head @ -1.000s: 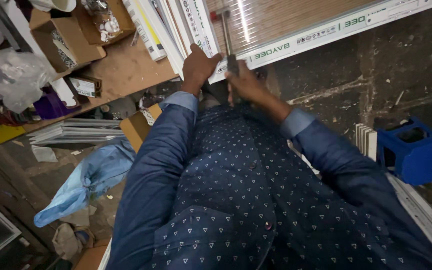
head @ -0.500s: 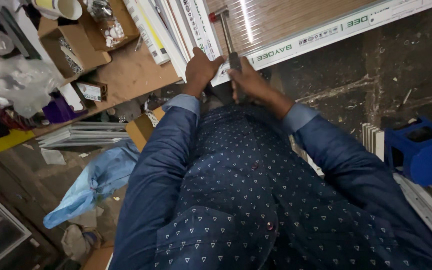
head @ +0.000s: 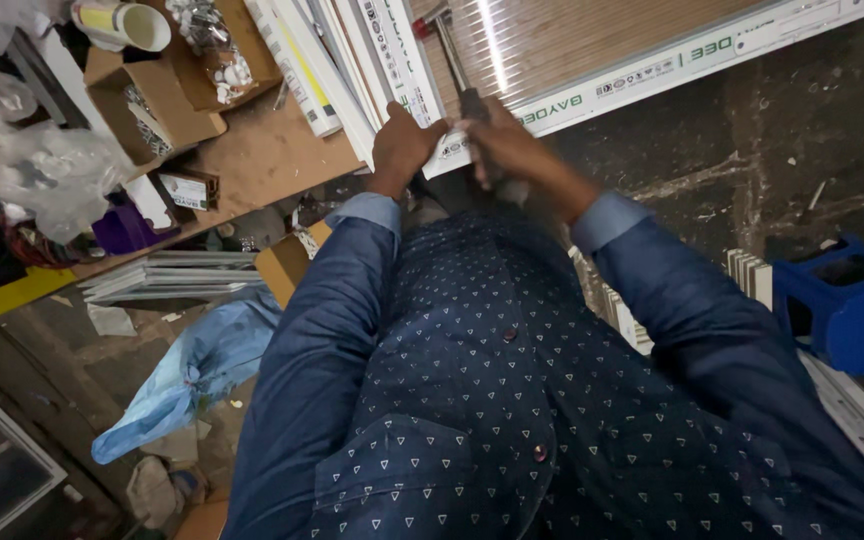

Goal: The person carries white frame profiles across the workshop floor, lays a ribbed translucent panel onto a frame, aligns it, and fits frame sections around it. They use a rubber mallet to tap the frame edges into place and a screwdriver to drive fasteners along the frame while sitting on the floor.

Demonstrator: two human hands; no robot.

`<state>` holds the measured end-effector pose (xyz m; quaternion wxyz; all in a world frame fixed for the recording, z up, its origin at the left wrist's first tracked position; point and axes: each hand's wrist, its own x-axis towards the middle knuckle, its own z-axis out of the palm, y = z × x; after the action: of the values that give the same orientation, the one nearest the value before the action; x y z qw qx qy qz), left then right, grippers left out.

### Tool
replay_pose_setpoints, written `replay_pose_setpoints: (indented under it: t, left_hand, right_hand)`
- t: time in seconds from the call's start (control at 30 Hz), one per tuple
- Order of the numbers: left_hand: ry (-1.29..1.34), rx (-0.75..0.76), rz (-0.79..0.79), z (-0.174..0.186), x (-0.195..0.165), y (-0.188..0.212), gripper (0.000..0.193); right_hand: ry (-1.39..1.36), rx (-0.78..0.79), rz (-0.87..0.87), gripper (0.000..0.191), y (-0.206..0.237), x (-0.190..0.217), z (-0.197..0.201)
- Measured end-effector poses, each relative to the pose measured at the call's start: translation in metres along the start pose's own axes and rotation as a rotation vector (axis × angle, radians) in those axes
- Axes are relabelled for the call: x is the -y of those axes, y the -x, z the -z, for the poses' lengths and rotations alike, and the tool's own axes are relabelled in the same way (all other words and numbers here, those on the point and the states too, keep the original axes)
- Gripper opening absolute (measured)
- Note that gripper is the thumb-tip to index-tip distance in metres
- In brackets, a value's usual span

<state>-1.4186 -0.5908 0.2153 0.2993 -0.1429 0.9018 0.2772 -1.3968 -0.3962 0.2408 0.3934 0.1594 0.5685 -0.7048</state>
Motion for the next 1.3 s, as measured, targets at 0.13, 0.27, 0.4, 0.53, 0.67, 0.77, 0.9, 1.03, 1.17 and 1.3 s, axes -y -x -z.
replay_pose_setpoints:
  t: [0.13,0.27,0.4,0.53,0.67,0.77,0.9,1.03,1.17,1.3]
  left_hand:
    - [0.0,-0.004,0.009,0.002,-0.002,0.0,0.093]
    - [0.012,0.006,0.043,0.003,-0.004,0.0,0.093]
    - [-0.016,0.033,0.042,0.005,-0.006,0.0,0.094]
    - [0.015,0.017,0.019,0.007,-0.006,0.001,0.095]
    - [0.006,0.036,0.076,0.007,-0.007,0.001,0.094]
    - [-0.021,0.031,0.08,0.007,-0.006,0.0,0.095]
    - [-0.047,0.016,0.054,0.004,-0.004,0.0,0.088]
    - [0.016,0.008,0.043,0.003,-0.002,-0.001,0.094]
    - [0.038,0.033,0.082,0.002,-0.002,-0.002,0.094]
    - [0.025,0.044,0.07,0.002,-0.002,-0.003,0.096]
  right_hand:
    - [-0.238,-0.115,0.278,0.038,0.0,-0.001,-0.005]
    - [-0.073,-0.224,0.288,0.039,-0.001,-0.002,-0.014]
    - [0.103,-0.026,0.031,0.041,0.0,0.005,-0.02]
    - [-0.151,-0.004,0.206,0.034,0.0,0.017,-0.02]
    - [-0.113,-0.231,0.244,0.033,-0.006,0.028,-0.014]
    - [0.113,0.007,0.095,0.033,-0.009,0.023,-0.021]
    - [0.126,0.231,0.13,0.034,-0.016,0.017,-0.026]
    - [-0.101,-0.188,0.213,0.046,-0.012,0.004,-0.031]
    - [-0.126,-0.203,0.273,0.032,0.005,-0.01,-0.027]
    - [-0.081,-0.009,0.058,0.034,0.016,-0.011,-0.01]
